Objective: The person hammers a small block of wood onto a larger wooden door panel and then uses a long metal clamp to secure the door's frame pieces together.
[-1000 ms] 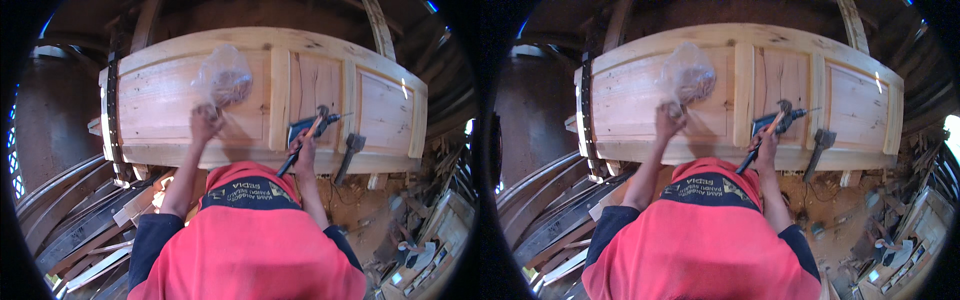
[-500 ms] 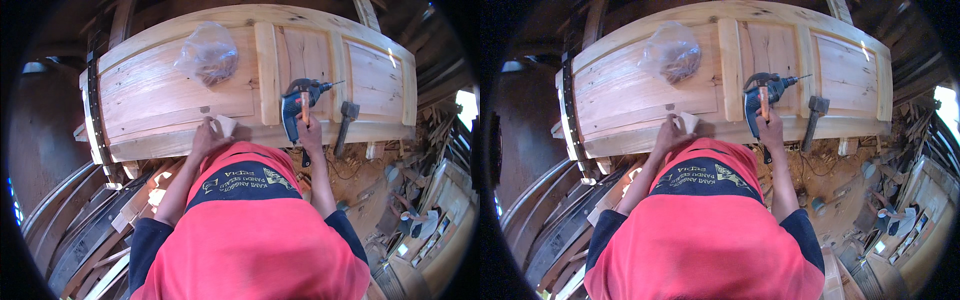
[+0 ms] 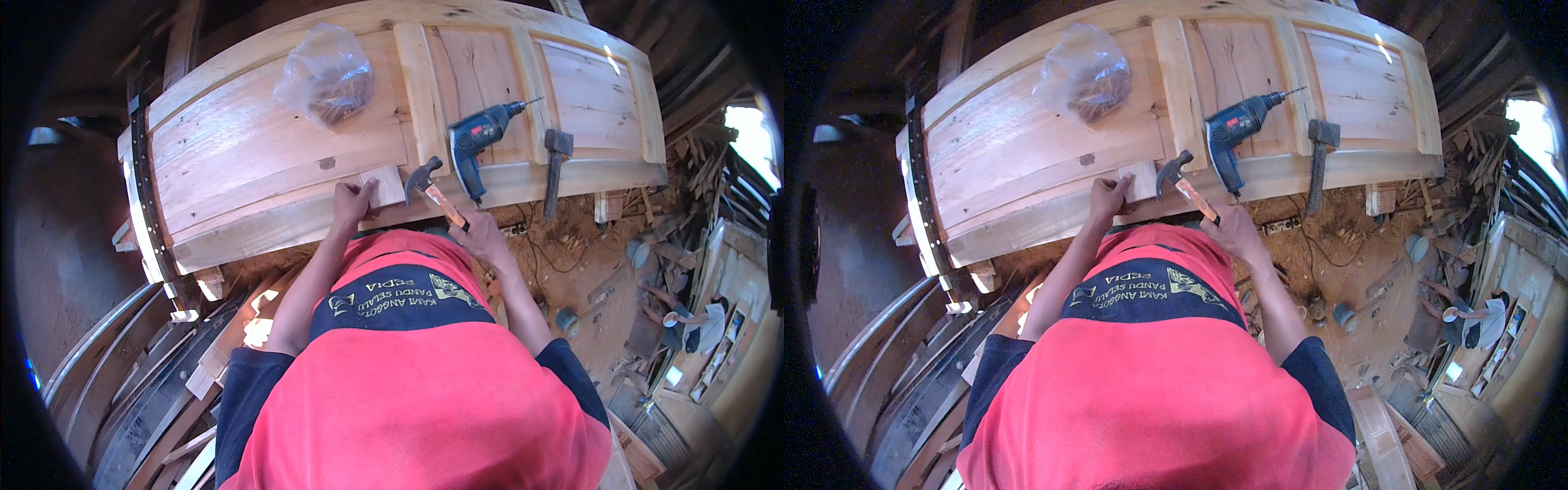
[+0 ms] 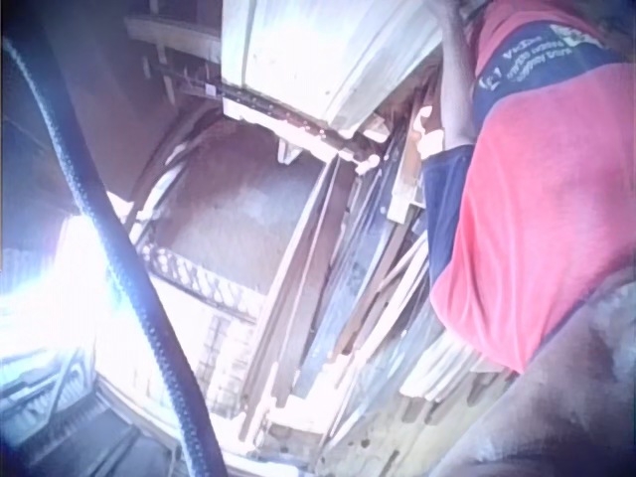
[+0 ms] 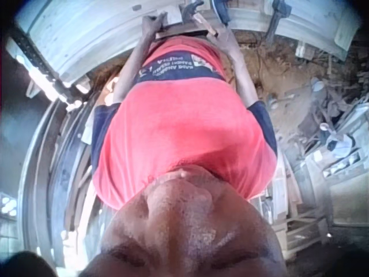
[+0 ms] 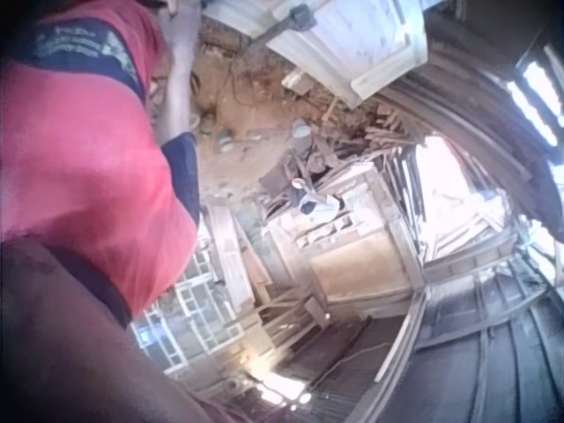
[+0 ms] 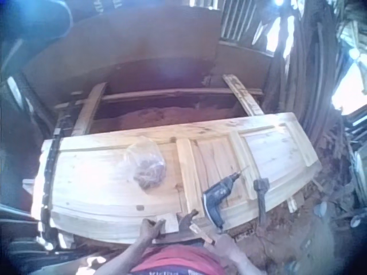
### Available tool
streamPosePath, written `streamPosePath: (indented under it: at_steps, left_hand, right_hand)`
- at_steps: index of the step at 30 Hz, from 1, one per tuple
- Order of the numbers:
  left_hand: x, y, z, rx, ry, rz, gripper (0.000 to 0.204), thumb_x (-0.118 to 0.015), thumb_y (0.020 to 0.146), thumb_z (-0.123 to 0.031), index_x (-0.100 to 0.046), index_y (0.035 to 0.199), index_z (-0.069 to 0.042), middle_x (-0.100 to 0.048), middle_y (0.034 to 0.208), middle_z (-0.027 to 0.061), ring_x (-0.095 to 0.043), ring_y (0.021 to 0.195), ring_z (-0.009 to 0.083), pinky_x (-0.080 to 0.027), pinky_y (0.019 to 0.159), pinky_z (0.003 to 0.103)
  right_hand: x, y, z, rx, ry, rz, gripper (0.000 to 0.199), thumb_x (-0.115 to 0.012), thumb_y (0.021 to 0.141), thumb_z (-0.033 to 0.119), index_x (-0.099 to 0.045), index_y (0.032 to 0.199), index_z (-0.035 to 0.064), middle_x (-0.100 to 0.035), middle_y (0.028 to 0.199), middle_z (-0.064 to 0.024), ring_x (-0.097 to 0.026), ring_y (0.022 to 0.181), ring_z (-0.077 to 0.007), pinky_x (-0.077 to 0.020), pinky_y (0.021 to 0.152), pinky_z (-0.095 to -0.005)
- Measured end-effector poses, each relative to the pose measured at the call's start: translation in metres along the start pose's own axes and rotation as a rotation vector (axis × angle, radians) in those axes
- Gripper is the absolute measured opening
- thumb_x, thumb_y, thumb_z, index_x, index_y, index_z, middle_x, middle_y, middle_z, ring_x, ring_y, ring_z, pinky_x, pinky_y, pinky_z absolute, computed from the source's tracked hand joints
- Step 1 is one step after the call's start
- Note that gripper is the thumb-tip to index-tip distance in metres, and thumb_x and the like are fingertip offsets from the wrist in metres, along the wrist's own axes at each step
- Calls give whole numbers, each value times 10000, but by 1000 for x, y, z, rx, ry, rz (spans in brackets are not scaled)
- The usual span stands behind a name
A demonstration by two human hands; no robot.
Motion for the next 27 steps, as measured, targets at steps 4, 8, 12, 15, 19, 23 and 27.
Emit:
streamPosePath:
  at_steps: [4,8,12,15,19,23,27]
  left_hand:
    - [-5,-17,-45,-175,57,-70,466,-776,883,-363,-634,791,71,-667,679,148,-687,556,224,-526,431,343]
    - [9,5,-11,-113,122,-123,410,-823,835,-361,-703,835,32,-701,712,120,-660,631,159,-526,619,334]
    - [2,-5,-18,-160,66,-145,373,-835,827,-334,-703,799,14,-702,724,106,-615,614,126,-497,574,318]
    - [3,-13,-24,-191,-40,-180,349,-841,824,-309,-711,787,13,-703,727,82,-594,605,116,-484,566,309]
    - [3,-13,-25,-244,-43,-262,331,-840,827,-292,-709,784,9,-687,705,59,-587,596,108,-476,555,297]
    - [11,-3,-16,-261,47,-295,365,-849,823,-323,-720,879,14,-677,688,47,-591,572,101,-470,510,276]
    - [9,0,-7,-134,2,-289,404,-864,799,-336,-709,881,28,-686,713,68,-593,587,112,-482,538,288]
  right_hand:
    - [-18,-35,1,66,-20,5,266,-650,866,279,-646,1066,104,-660,811,-228,-660,801,-443,-521,656,-518]
    - [-35,-48,13,138,-196,4,324,-649,873,325,-652,1159,173,-700,828,-180,-687,767,-400,-553,659,-488]
    - [-43,-39,15,199,-474,110,288,-636,910,411,-651,1112,207,-705,798,-121,-702,736,-342,-551,613,-475]
    - [-50,-33,25,402,-525,155,354,-600,920,544,-633,997,200,-651,698,-86,-689,668,-308,-536,563,-448]
    - [-51,-20,31,529,-550,245,396,-563,932,584,-639,974,198,-657,706,-78,-696,673,-302,-537,558,-447]
    - [-51,8,18,587,-653,268,438,-526,943,613,-668,989,201,-683,737,-89,-703,681,-314,-539,558,-450]
    - [-49,14,5,520,-699,290,461,-507,951,616,-685,1042,201,-707,779,-117,-707,692,-337,-549,576,-464]
Point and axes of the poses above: each hand's wrist, its own y-axis towards the middle knuckle, its own x-axis out of the back of the hand, z = x × y, the point moved 8 cm from there along y, towards the middle knuckle
